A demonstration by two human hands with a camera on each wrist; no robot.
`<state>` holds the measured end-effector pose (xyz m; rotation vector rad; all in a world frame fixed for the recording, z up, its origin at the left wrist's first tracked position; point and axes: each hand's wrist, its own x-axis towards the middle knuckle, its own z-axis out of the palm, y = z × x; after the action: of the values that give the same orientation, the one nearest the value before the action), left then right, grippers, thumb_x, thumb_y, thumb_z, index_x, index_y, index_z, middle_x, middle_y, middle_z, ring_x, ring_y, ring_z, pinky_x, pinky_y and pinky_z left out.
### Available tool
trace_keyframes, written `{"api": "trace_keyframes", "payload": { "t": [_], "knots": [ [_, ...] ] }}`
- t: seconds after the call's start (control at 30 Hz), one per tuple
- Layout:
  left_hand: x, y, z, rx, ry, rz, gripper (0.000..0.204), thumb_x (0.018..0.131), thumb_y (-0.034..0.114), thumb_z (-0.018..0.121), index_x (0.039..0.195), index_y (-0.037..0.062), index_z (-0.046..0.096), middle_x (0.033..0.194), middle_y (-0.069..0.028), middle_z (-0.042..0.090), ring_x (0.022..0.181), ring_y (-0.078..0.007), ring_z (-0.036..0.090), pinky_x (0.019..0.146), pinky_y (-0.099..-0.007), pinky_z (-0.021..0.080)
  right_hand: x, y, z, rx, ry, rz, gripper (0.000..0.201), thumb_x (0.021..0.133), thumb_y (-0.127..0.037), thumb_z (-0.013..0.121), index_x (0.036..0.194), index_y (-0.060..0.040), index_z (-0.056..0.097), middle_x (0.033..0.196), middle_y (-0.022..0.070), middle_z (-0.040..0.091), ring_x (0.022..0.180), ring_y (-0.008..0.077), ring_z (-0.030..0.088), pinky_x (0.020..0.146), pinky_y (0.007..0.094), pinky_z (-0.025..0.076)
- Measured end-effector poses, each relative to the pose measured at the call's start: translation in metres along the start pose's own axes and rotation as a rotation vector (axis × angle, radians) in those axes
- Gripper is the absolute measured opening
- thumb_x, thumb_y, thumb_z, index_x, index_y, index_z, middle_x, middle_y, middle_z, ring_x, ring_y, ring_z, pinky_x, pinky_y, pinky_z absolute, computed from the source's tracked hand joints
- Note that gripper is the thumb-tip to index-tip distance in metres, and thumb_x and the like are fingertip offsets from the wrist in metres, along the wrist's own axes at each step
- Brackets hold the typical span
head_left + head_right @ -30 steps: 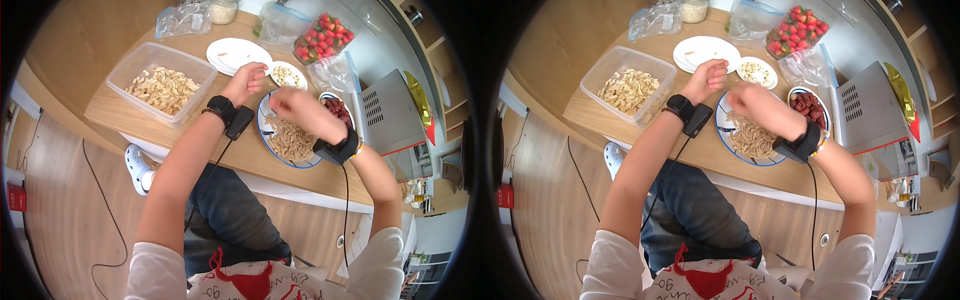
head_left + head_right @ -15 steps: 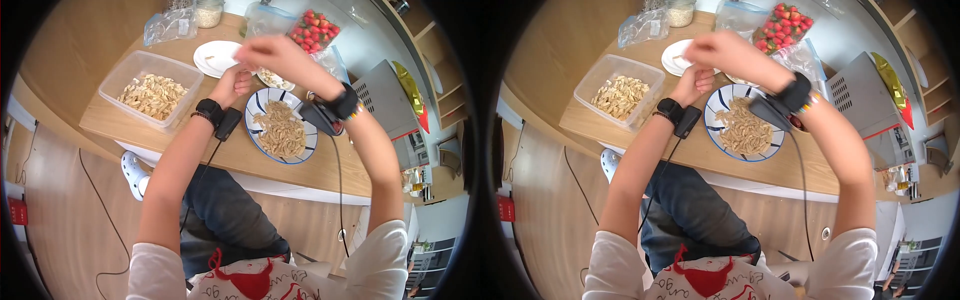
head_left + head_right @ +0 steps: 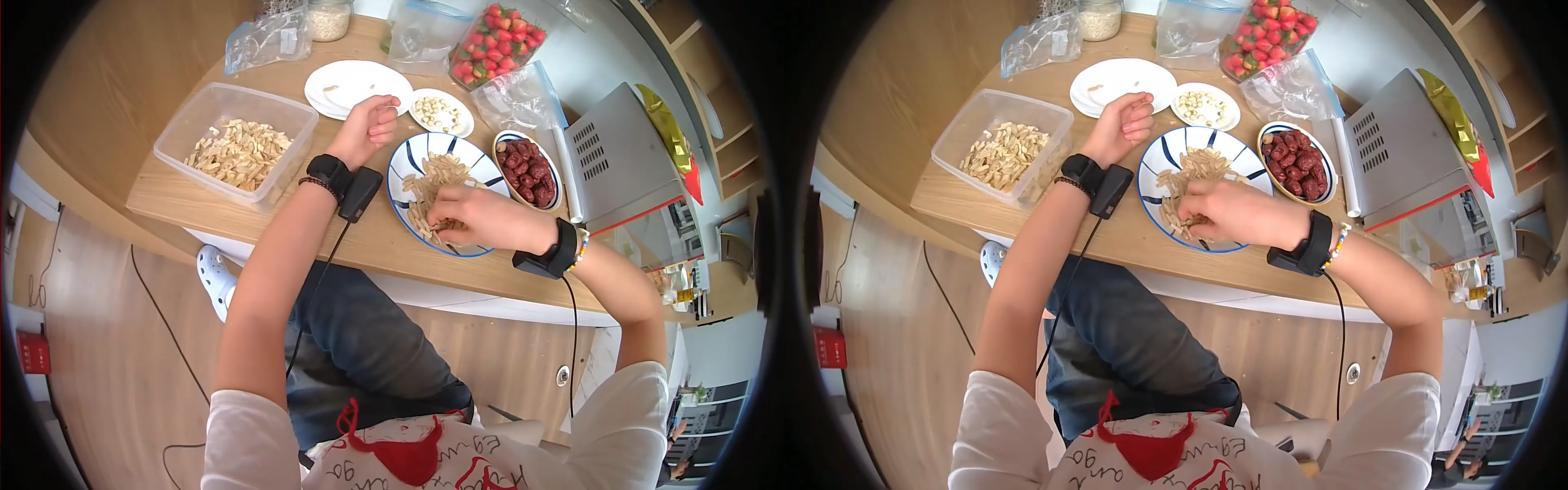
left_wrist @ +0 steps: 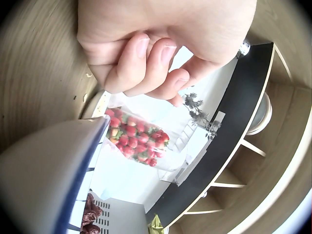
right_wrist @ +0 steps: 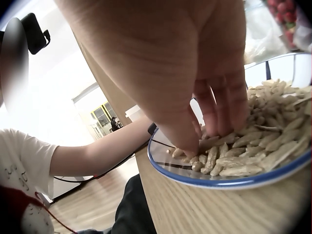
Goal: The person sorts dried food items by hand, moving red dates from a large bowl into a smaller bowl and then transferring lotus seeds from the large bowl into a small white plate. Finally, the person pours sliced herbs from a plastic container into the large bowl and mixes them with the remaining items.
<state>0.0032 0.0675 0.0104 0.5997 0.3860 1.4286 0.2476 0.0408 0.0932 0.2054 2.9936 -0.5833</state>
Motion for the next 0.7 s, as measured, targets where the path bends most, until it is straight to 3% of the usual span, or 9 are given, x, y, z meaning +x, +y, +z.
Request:
{"api": "trace_keyframes", "payload": {
  "t": [0.07,0.3,0.5,0.7],
  "knots": [
    [0.000,0.000,0.000,0.005,0.012,-0.004,0.013,0.091,0.017,0.047,0.089,0.0044,0.050,0.057,0.0048,0.032,0.043,-0.0045,0.025,0.038,-0.0187,0.021,-0.002,-0.001,0.004,-0.092,0.009,-0.012,0.017,0.076,-0.010,0.063,0.093,-0.0066,0.058,0.088,0.0105,0.052,0.083,0.0290,0.055,0.071,0.0370,0.046],
    [-0.002,0.000,0.005,0.008,0.012,-0.015,0.014,0.092,0.017,0.046,0.088,0.0041,0.050,0.057,0.0050,0.032,0.042,-0.0041,0.026,0.039,-0.0184,0.022,0.003,0.010,0.012,-0.015,0.021,0.007,0.014,0.073,-0.014,0.063,0.083,-0.0082,0.055,0.084,0.0074,0.050,0.081,0.0267,0.055,0.067,0.0378,0.044],
    [-0.002,0.000,0.005,0.004,0.007,-0.026,0.014,0.092,0.017,0.046,0.088,0.0040,0.050,0.058,0.0050,0.032,0.043,-0.0043,0.026,0.039,-0.0185,0.022,0.008,0.018,0.008,0.116,-0.039,0.016,0.014,0.072,-0.014,0.063,0.083,-0.0078,0.058,0.085,0.0081,0.051,0.083,0.0270,0.055,0.069,0.0371,0.044],
    [-0.003,0.000,0.008,-0.001,0.031,-0.026,0.014,0.092,0.017,0.045,0.087,0.0043,0.049,0.058,0.0050,0.032,0.044,-0.0044,0.026,0.040,-0.0189,0.022,-0.003,0.016,0.006,0.060,0.034,-0.047,0.014,0.074,-0.013,0.065,0.085,-0.0070,0.059,0.088,0.0086,0.051,0.086,0.0280,0.053,0.074,0.0365,0.043]
  ]
}}
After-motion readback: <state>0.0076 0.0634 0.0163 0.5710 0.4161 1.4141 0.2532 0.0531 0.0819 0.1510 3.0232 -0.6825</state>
